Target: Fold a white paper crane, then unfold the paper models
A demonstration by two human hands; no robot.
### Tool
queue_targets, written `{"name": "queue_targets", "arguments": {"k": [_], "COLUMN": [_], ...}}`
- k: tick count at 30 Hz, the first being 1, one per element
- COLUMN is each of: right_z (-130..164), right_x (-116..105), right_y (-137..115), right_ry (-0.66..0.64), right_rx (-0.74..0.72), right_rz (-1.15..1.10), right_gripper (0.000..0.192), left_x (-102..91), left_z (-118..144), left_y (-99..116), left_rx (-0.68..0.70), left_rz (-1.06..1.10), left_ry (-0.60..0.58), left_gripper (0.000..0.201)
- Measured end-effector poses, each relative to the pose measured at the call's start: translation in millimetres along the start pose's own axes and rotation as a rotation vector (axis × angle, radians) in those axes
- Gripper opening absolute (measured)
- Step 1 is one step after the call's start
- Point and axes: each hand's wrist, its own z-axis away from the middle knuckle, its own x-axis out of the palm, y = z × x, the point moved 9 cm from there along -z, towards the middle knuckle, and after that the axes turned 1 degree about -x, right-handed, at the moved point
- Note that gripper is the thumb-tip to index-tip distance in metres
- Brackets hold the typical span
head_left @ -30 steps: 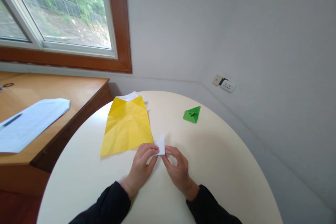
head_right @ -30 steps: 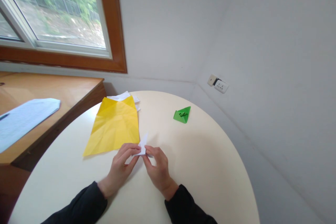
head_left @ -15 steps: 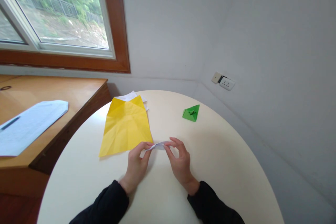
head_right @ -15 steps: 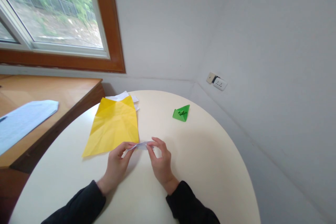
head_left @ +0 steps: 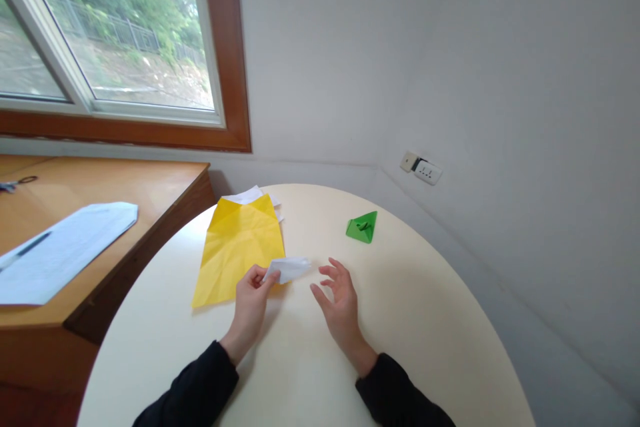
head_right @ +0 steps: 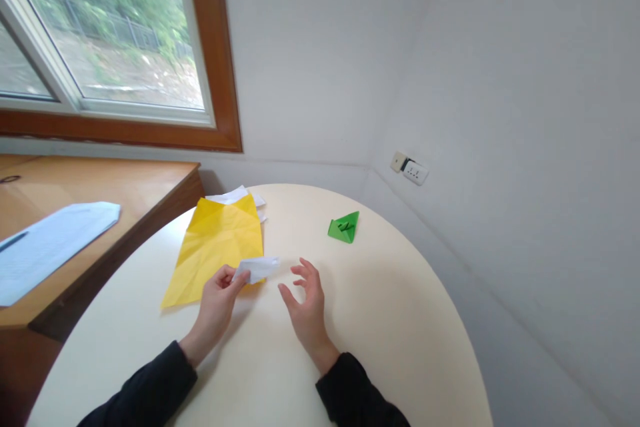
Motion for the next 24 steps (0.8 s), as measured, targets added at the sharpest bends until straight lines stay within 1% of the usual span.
{"name": "queue_targets", "arguments": {"k": [3, 5, 7, 8, 10, 12, 13, 14, 15, 17, 19, 21, 24], "right_z": [-2, -9, -23, -33, -54, -75, -84, -92, -98, -106, -107, -106, -106], "right_x": [0, -1, -3, -3, -1, 3, 8, 14, 23, 46, 65, 74, 79], "right_y": [0, -3, -12, -20, -40, -63, -75, -86, -96, -114, -131, -143, -150], "right_ry": [0.016, 0.049, 0.098, 0.126, 0.185, 0.233, 0.237, 0.22, 0.167, 0.0, -0.174, -0.276, -0.365], "right_rx": [-0.006, -0.021, -0.044, -0.06, -0.103, -0.133, -0.14, -0.139, -0.131, -0.1, -0.114, -0.146, -0.166], "right_rz": [0.001, -0.004, -0.017, -0.029, -0.074, -0.138, -0.171, -0.209, -0.249, -0.327, -0.368, -0.395, -0.373], "right_gripper": [0.045, 0.04, 0.036, 0.034, 0.031, 0.03, 0.029, 0.029, 0.029, 0.029, 0.026, 0.024, 0.022], "left_x": [5.5, 13.3, 22.0, 28.0, 43.3, 57.0, 63.7, 70.5, 77.0, 86.0, 90.9, 93.7, 94.2], "left_z": [-11, -20, -29, -33, -40, -43, -44, -44, -43, -40, -37, -37, -38], "left_y": [13, 28, 45, 54, 75, 91, 97, 101, 105, 108, 111, 116, 123], "left_rx": [-0.041, -0.077, -0.115, -0.127, -0.126, -0.131, -0.147, -0.17, -0.2, -0.267, -0.299, -0.279, -0.223], "left_rz": [0.151, 0.271, 0.385, 0.421, 0.488, 0.566, 0.611, 0.661, 0.709, 0.791, 0.831, 0.829, 0.782], "left_ry": [-0.002, -0.002, 0.013, 0.005, -0.054, -0.101, -0.122, -0.147, -0.171, -0.187, -0.195, -0.229, -0.267], "left_gripper": [0.035, 0.039, 0.044, 0.046, 0.046, 0.041, 0.037, 0.033, 0.029, 0.024, 0.023, 0.023, 0.022]}}
